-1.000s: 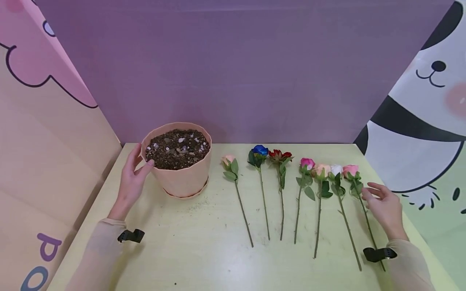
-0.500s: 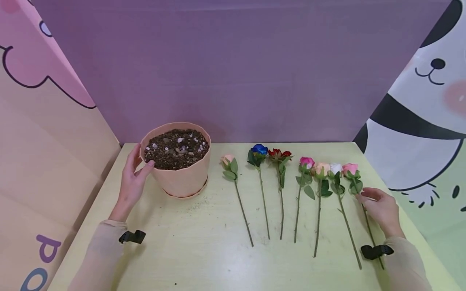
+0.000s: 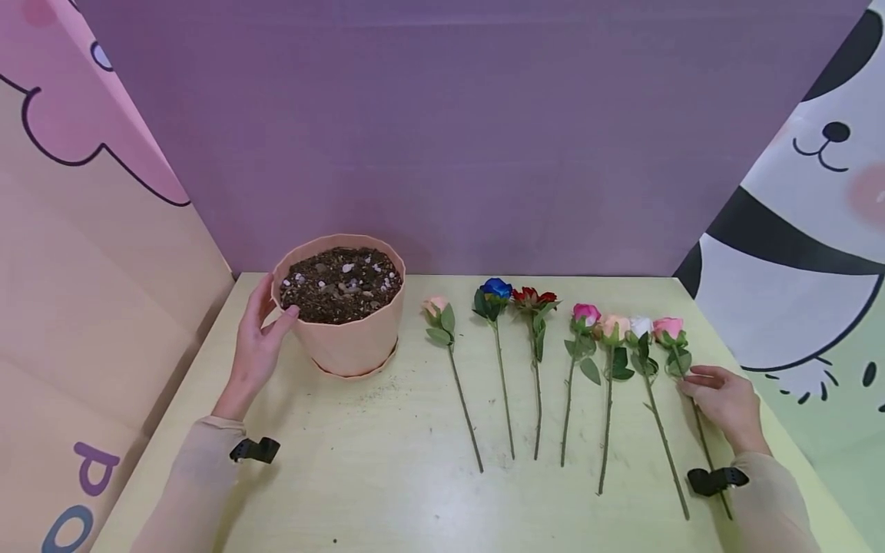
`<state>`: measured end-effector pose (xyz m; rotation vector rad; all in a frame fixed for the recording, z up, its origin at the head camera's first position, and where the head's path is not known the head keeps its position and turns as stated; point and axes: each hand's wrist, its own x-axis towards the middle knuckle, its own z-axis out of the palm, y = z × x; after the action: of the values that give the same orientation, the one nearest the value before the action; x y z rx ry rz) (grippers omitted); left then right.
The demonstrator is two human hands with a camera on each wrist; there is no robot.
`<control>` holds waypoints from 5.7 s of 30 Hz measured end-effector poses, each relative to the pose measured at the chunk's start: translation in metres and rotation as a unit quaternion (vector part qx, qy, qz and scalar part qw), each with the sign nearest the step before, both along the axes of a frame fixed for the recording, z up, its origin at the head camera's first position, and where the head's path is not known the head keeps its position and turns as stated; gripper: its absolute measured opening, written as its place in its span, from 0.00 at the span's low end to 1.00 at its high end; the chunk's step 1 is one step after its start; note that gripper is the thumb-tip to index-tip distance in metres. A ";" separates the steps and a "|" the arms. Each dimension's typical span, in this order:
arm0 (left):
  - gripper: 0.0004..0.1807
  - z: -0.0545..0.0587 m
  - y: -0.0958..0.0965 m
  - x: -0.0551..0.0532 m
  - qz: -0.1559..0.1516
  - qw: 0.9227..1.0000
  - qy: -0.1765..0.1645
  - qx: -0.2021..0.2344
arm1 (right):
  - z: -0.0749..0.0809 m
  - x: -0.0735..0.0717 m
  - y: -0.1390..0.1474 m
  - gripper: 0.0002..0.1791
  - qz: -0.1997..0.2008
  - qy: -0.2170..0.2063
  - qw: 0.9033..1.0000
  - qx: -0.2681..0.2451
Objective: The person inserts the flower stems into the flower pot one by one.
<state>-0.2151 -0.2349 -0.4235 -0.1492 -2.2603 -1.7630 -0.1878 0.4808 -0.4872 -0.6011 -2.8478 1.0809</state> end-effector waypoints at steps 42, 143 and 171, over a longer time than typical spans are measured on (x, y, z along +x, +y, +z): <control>0.41 -0.007 0.000 -0.002 0.010 1.000 0.011 -0.012 | 0.054 -0.016 -0.050 0.10 -0.078 0.200 0.919 -0.331; 0.39 -0.013 0.005 0.001 0.028 0.999 0.015 -0.017 | 0.207 -0.096 -0.309 0.15 0.142 0.287 0.844 -0.430; 0.36 -0.015 0.013 -0.001 0.033 0.999 0.028 -0.016 | 0.233 -0.121 -0.408 0.11 0.215 0.388 0.832 -0.333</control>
<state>-0.2160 -0.2218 -0.4384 -0.1265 -2.2286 -1.6706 -0.3086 0.0726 -0.2539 0.4526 -1.8747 1.8518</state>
